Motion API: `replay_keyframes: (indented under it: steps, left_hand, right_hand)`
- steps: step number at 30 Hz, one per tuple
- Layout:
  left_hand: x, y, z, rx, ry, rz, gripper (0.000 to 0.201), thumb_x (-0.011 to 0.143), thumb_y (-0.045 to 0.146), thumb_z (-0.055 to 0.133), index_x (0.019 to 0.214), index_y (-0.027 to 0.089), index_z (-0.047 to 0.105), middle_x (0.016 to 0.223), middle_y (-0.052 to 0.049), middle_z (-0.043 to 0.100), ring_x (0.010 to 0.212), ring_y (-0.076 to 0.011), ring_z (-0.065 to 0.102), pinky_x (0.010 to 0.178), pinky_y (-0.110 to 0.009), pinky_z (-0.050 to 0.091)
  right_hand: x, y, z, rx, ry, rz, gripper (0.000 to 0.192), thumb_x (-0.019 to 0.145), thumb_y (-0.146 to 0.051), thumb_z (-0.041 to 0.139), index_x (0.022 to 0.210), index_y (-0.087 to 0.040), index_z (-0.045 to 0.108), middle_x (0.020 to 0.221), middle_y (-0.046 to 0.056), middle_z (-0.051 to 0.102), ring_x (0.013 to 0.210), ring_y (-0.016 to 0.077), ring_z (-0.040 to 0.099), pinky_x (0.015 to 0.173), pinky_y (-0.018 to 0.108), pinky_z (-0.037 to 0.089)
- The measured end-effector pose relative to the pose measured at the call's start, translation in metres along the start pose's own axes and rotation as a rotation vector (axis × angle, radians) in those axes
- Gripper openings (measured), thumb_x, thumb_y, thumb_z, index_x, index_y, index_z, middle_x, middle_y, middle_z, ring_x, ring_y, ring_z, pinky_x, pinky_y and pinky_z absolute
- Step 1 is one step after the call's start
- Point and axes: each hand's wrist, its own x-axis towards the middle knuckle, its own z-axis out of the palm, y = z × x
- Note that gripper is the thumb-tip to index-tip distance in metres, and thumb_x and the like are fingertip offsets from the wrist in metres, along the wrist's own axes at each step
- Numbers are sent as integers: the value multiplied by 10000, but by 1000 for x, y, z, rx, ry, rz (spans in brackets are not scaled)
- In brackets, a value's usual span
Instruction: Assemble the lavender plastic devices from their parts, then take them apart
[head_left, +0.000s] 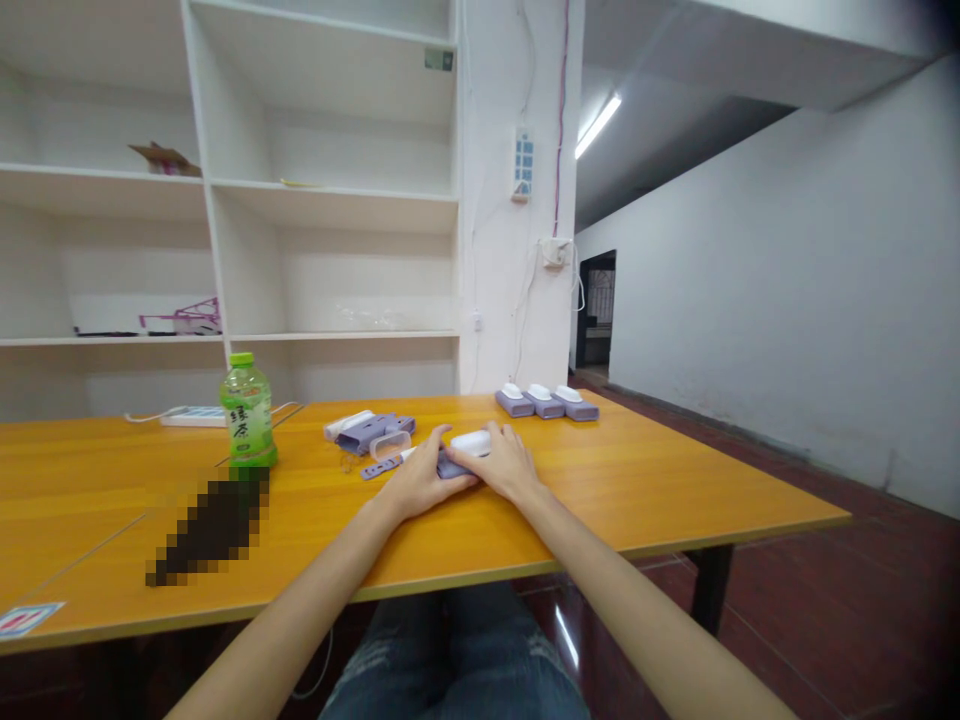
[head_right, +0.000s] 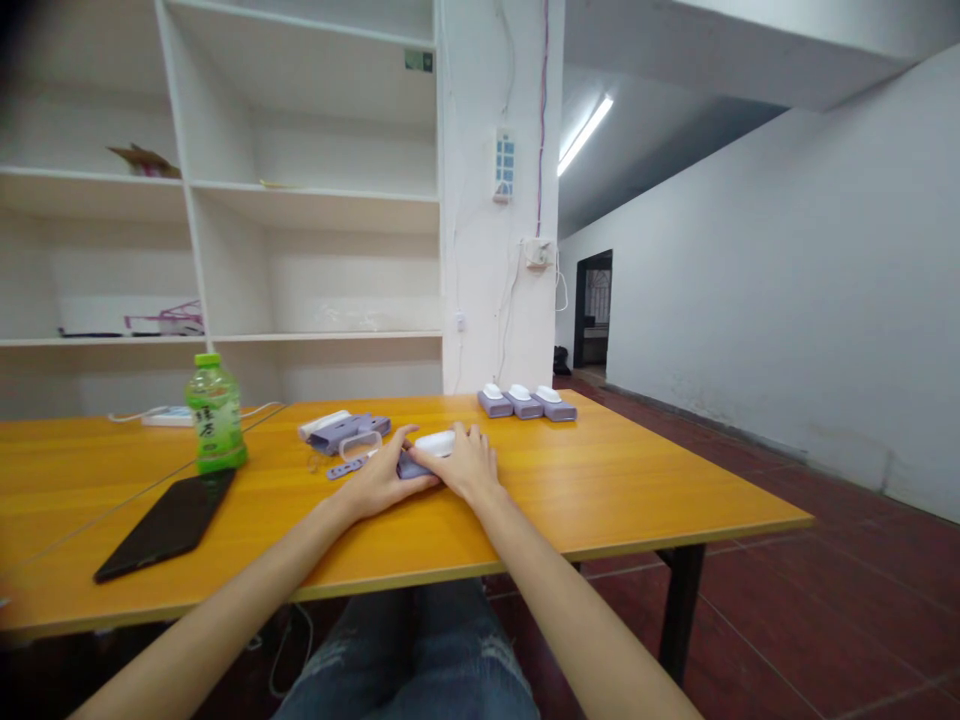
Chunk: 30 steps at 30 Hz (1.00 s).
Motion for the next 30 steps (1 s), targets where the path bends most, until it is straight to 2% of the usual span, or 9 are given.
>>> replay_keyframes:
  steps: [3,6,9,13,16,26,30]
  left_hand:
    - [0,0,-2,4,-5,13,786,771,564,718,1392,208,393,1205,-125,634,1094,-316,638,948,-447,496]
    - [-1,0,-3,14,-7,26,765,791,524,708,1403,205,380,1216,-132,638,1097,-317,641,948,-452,496]
    - [-2,-1,-3,26,-7,28,750,802,497,701,1408,199,376,1220,-141,643,1116,-326,635,959,-466,490]
    - [-2,-2,-2,36,-6,18,733,814,502,687,1408,205,376,1240,-146,640,1152,-330,623,975,-474,484]
    - [-2,-1,-2,41,-6,10,742,820,551,669,1408,201,383,1275,-159,626,1176,-337,612,982,-479,481]
    - [-1,-1,0,18,-24,9,731,812,562,679,1394,208,412,1337,-162,595,1254,-348,559,1035,-490,447]
    - [-1,-6,0,-10,-42,22,740,807,516,703,1409,203,409,1409,-164,541,1300,-331,515,1100,-478,391]
  right_hand:
    - [-2,-3,-1,-4,35,-42,720,779,-731,571,1300,-235,528,1293,136,600,1228,338,504,968,432,371]
    - [-4,-10,1,-9,62,-40,710,776,-733,574,1277,-230,543,1241,140,635,1179,338,535,954,432,375]
    - [-5,-17,2,-30,104,-9,679,775,-750,553,1182,-209,599,1189,171,640,1162,366,527,951,466,366]
    - [-7,-20,1,-59,168,46,761,771,-774,509,1209,-157,592,1224,234,582,1202,419,460,973,546,322]
    - [-6,-18,1,-62,181,85,797,746,-793,502,1152,-117,618,1202,261,568,1173,441,461,962,576,319]
    - [6,-3,10,52,166,71,818,645,-793,621,1132,-136,597,1199,220,570,1177,418,475,962,528,346]
    - [14,9,8,154,136,23,758,621,-786,674,1033,-151,625,1158,195,583,1165,401,484,954,480,358]
